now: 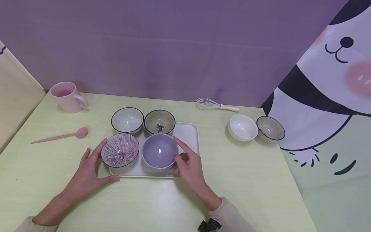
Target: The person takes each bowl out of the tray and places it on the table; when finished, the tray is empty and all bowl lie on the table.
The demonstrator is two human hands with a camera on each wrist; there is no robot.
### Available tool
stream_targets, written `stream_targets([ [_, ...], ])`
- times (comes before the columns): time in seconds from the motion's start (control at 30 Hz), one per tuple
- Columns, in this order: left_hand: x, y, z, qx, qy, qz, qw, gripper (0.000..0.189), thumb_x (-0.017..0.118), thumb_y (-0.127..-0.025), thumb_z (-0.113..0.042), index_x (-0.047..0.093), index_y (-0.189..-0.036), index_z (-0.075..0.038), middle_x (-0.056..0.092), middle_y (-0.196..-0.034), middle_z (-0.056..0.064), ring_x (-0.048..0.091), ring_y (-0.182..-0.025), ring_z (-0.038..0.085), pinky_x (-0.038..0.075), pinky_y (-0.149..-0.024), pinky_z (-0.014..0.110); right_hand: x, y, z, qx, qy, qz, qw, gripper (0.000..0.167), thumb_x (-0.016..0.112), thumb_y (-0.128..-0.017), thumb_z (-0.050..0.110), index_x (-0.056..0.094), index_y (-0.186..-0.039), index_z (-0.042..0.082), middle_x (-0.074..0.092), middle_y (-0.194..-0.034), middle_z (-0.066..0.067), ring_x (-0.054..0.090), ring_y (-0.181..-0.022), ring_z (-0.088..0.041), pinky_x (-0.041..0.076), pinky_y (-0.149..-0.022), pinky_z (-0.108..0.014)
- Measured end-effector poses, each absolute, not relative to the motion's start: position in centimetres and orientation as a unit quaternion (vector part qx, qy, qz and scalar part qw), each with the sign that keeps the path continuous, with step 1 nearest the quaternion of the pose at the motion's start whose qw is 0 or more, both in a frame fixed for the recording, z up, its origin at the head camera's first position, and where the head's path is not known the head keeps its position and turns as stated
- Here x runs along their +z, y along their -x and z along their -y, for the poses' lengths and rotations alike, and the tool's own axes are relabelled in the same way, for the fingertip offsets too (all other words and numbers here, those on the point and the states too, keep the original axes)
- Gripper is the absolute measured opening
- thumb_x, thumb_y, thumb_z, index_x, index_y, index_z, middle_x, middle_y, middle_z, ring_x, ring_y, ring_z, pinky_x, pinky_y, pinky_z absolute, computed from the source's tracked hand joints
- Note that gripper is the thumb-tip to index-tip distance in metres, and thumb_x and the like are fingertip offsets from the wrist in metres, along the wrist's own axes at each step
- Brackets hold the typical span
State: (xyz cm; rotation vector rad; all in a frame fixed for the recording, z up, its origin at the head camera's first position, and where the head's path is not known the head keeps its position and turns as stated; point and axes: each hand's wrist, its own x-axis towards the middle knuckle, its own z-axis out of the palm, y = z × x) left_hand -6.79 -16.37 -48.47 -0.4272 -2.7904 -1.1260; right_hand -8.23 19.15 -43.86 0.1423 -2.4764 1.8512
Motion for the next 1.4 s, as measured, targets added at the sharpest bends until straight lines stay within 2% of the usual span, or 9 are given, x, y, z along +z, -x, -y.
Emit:
stream_targets([
  [0.5, -48.5, 6.7, 16.3, -0.370, 0.143, 0.916, 0.056, 0.138, 0.104, -0.076, -0.035, 0.015, -0.180, -0.019, 0.041, -0.174, 0.026, 0.042, -0.157, 0.051, -0.001, -0.141, 0.054, -43.0, 8.0, -21.2, 0.606, -0.023, 0.793, 0.052, 0.056, 0.056, -0.104, -0.004, 0.067, -0.156, 0.017, 0.072, -0.069, -0.021, 0.073, -0.054, -0.028, 0.053, -0.044, -0.025],
  [1.03, -48.7, 6.8, 16.4, -0.369, 0.148, 0.915, 0.065, 0.138, 0.104, -0.075, -0.037, 0.015, -0.180, -0.018, 0.042, -0.173, 0.026, 0.043, -0.155, 0.052, 0.000, -0.141, 0.054, -42.9, 8.4, -24.6, 0.608, 0.003, 0.788, 0.094, 0.059, 0.051, -0.104, -0.008, 0.065, -0.157, 0.014, 0.072, -0.066, -0.022, 0.073, -0.052, -0.024, 0.052, -0.041, -0.024],
  [1.4, -48.7, 6.8, 16.4, -0.368, 0.146, 0.916, 0.062, 0.138, 0.104, -0.076, -0.037, 0.015, -0.180, -0.018, 0.041, -0.173, 0.026, 0.043, -0.156, 0.051, 0.000, -0.141, 0.054, -42.6, 8.7, -26.7, 0.613, 0.037, 0.780, 0.117, 0.058, 0.048, -0.106, -0.007, 0.064, -0.158, 0.014, 0.072, -0.065, -0.018, 0.074, -0.053, -0.022, 0.052, -0.042, -0.022],
])
